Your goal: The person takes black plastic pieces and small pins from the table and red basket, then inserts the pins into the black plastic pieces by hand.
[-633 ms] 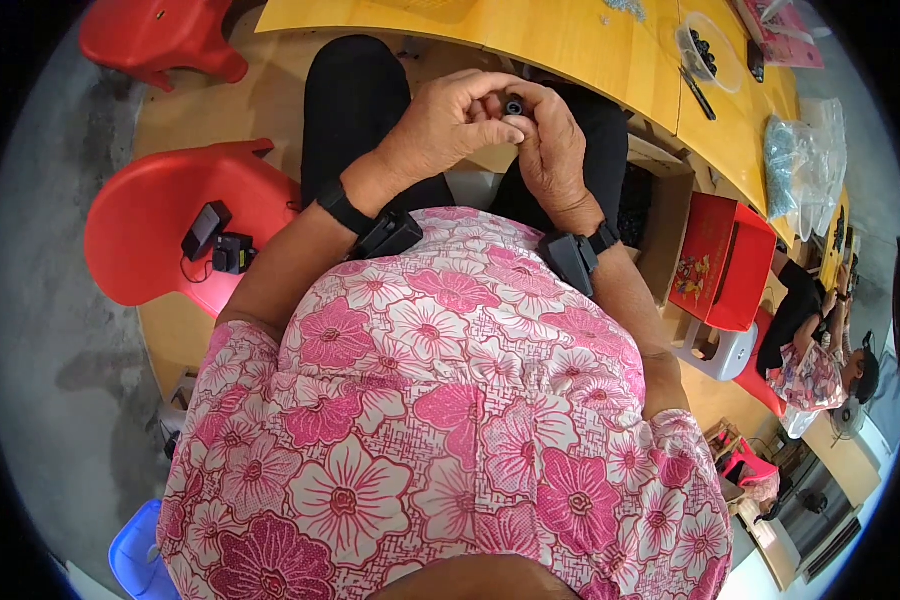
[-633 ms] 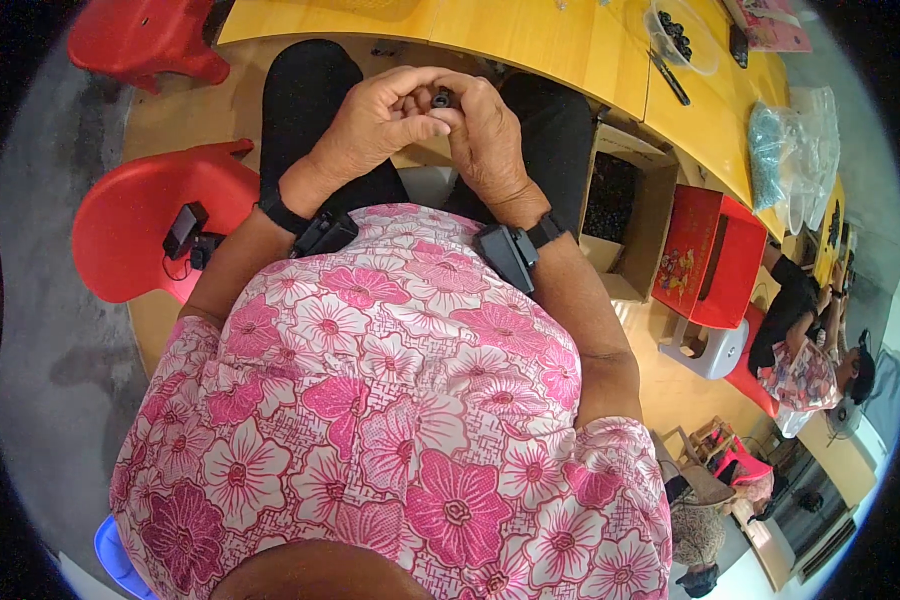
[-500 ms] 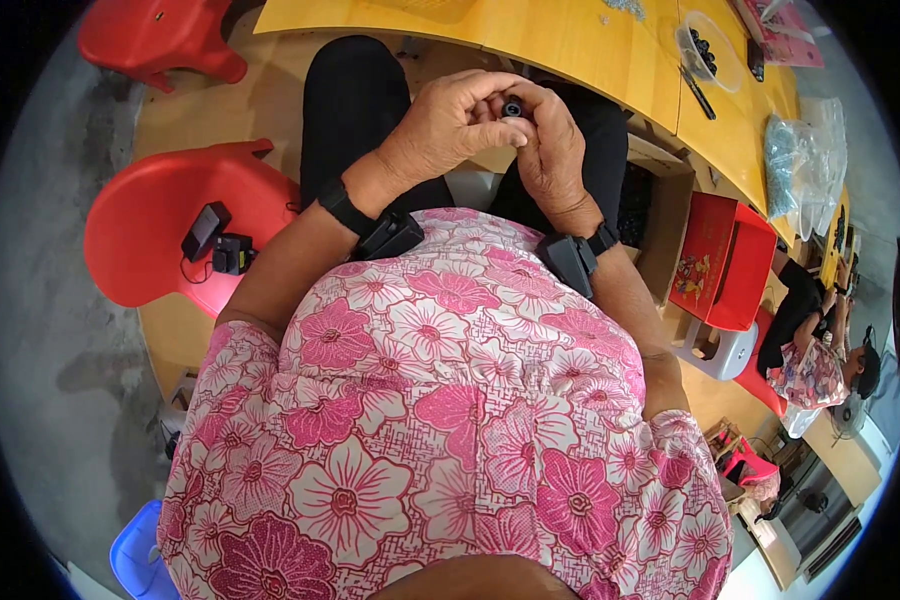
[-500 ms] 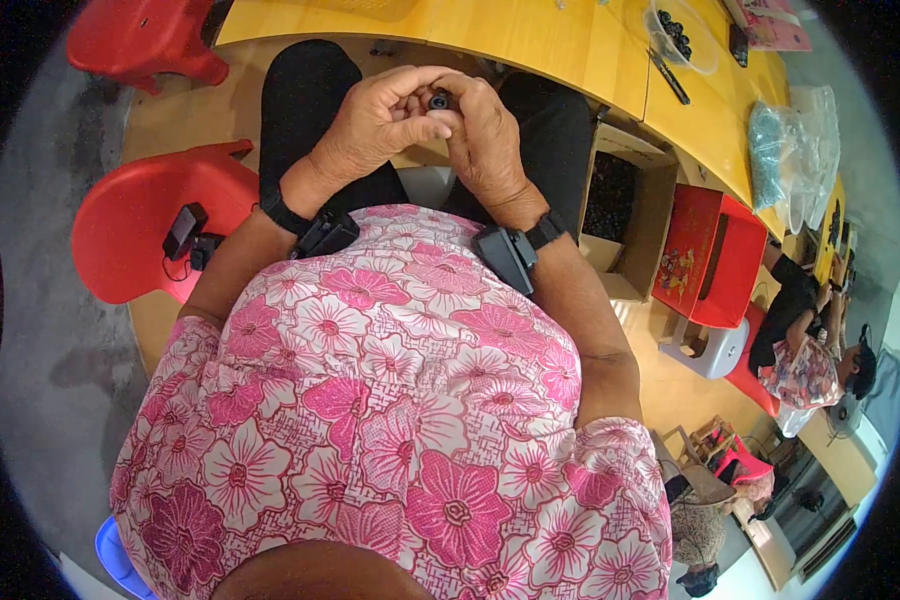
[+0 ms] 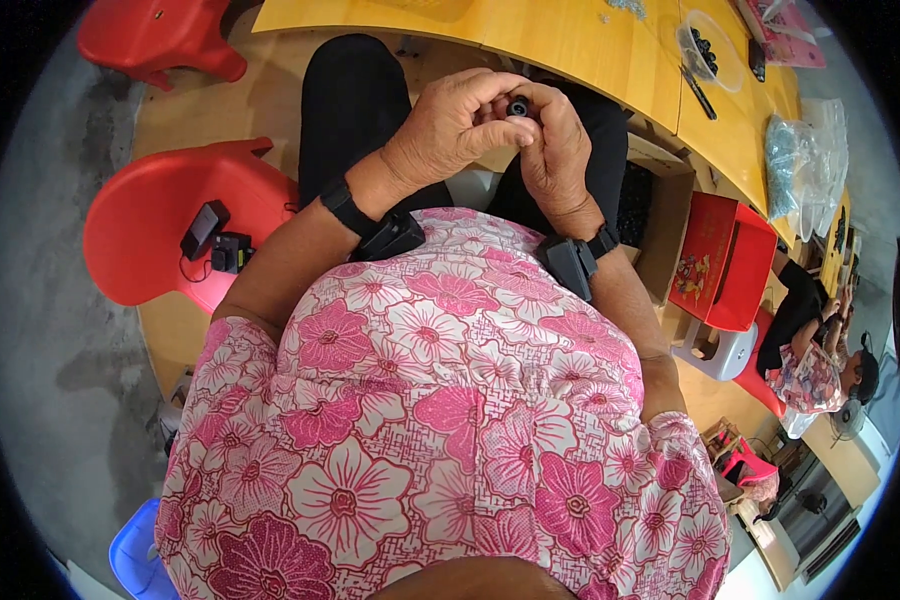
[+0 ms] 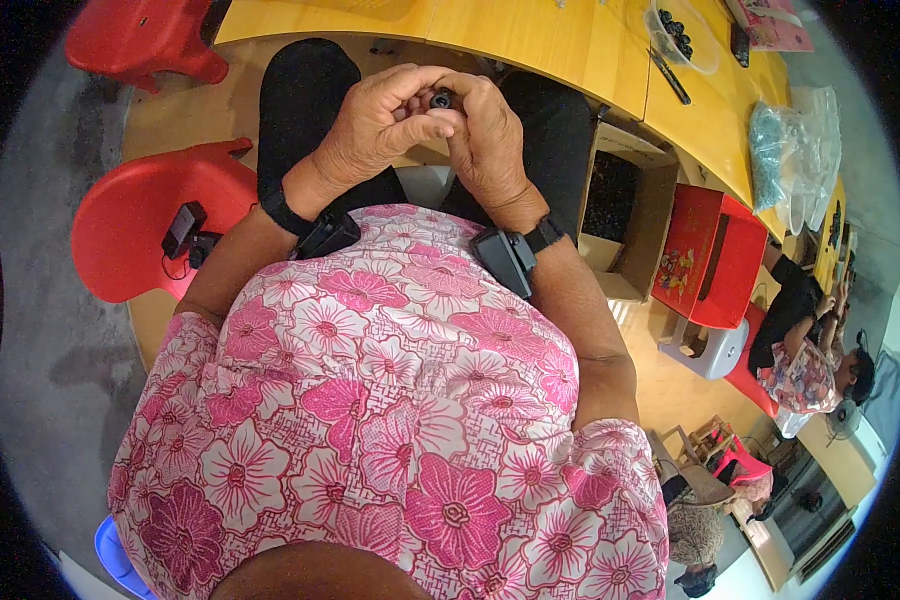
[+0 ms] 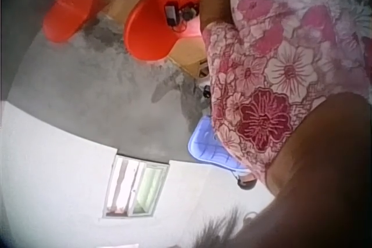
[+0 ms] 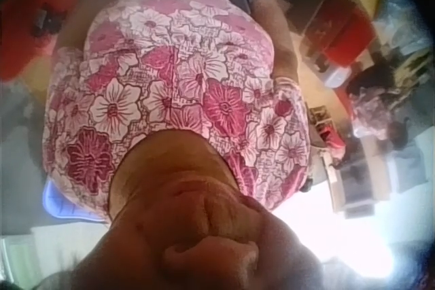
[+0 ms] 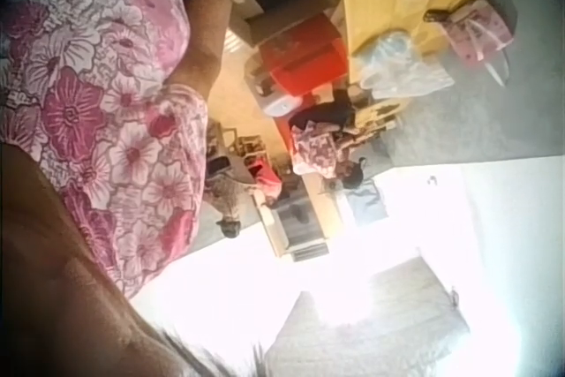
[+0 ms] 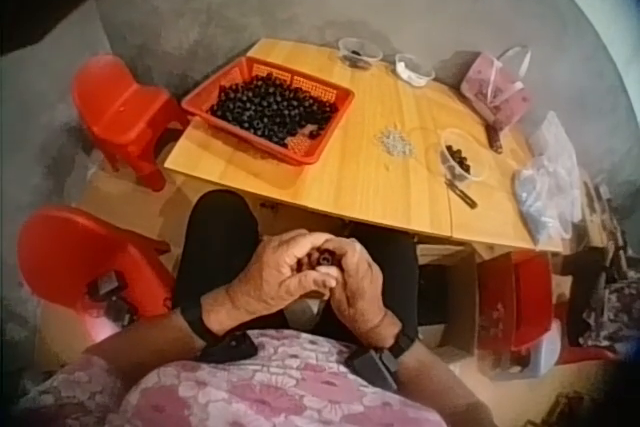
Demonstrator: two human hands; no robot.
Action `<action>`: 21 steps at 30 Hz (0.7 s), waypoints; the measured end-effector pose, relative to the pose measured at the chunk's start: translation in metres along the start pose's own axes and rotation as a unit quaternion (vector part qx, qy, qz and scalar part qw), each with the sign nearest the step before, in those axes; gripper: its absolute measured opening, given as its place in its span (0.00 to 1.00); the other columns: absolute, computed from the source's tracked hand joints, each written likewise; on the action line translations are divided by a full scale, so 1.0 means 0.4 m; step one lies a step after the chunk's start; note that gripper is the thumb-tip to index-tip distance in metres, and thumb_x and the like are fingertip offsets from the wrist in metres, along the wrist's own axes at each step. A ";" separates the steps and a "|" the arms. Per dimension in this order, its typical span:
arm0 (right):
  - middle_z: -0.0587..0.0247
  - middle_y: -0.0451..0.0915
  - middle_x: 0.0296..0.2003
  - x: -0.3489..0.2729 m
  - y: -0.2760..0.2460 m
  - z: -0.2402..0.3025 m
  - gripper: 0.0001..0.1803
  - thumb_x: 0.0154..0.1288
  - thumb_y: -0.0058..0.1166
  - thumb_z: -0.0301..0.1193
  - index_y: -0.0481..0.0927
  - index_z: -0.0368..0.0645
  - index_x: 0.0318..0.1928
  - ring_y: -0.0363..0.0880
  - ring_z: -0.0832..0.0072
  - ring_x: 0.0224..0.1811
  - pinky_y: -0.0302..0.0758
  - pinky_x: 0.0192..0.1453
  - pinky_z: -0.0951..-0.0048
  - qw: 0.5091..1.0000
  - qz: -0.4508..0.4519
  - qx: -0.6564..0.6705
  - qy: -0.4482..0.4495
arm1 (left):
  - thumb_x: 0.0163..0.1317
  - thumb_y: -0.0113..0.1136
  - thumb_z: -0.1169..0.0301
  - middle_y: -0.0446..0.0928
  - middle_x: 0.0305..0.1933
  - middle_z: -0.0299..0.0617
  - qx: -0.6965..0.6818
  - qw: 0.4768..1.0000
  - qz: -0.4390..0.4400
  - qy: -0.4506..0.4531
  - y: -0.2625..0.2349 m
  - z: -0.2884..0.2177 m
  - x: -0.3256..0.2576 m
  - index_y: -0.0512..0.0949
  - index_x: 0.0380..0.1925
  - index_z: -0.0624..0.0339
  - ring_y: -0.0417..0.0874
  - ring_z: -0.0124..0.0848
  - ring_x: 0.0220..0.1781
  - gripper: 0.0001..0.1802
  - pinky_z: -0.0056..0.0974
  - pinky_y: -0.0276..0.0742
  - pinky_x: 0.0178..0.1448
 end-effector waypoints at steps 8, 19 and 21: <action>0.54 0.75 0.38 0.011 -0.013 0.006 0.14 0.63 0.52 0.30 0.70 0.40 0.47 0.77 0.58 0.38 0.74 0.41 0.66 0.999 -0.026 -0.014 -0.041 | 0.53 0.68 0.54 0.70 0.29 0.33 0.016 0.999 -0.025 0.015 0.005 -0.022 0.011 0.77 0.47 0.61 0.70 0.21 0.27 0.27 0.26 0.68 0.31; 0.56 0.74 0.34 0.021 -0.018 -0.004 0.12 0.64 0.52 0.31 0.70 0.40 0.46 0.75 0.59 0.34 0.73 0.37 0.66 0.999 -0.047 -0.002 -0.026 | 0.55 0.67 0.57 0.69 0.27 0.35 0.039 0.998 -0.053 0.014 0.014 -0.025 0.021 0.77 0.47 0.62 0.69 0.23 0.26 0.25 0.28 0.68 0.30; 0.56 0.74 0.34 0.022 -0.020 -0.005 0.12 0.64 0.52 0.31 0.71 0.40 0.46 0.75 0.60 0.33 0.73 0.37 0.66 0.998 -0.055 -0.008 -0.032 | 0.56 0.67 0.57 0.69 0.28 0.34 0.028 0.999 -0.043 0.006 0.015 -0.028 0.025 0.77 0.48 0.63 0.69 0.22 0.28 0.25 0.27 0.68 0.31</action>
Point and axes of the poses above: each hand's wrist, its own x-axis towards the middle knuckle, its own y-axis out of the palm, z = x × y, the point moved 5 cm from there along x, towards the middle knuckle
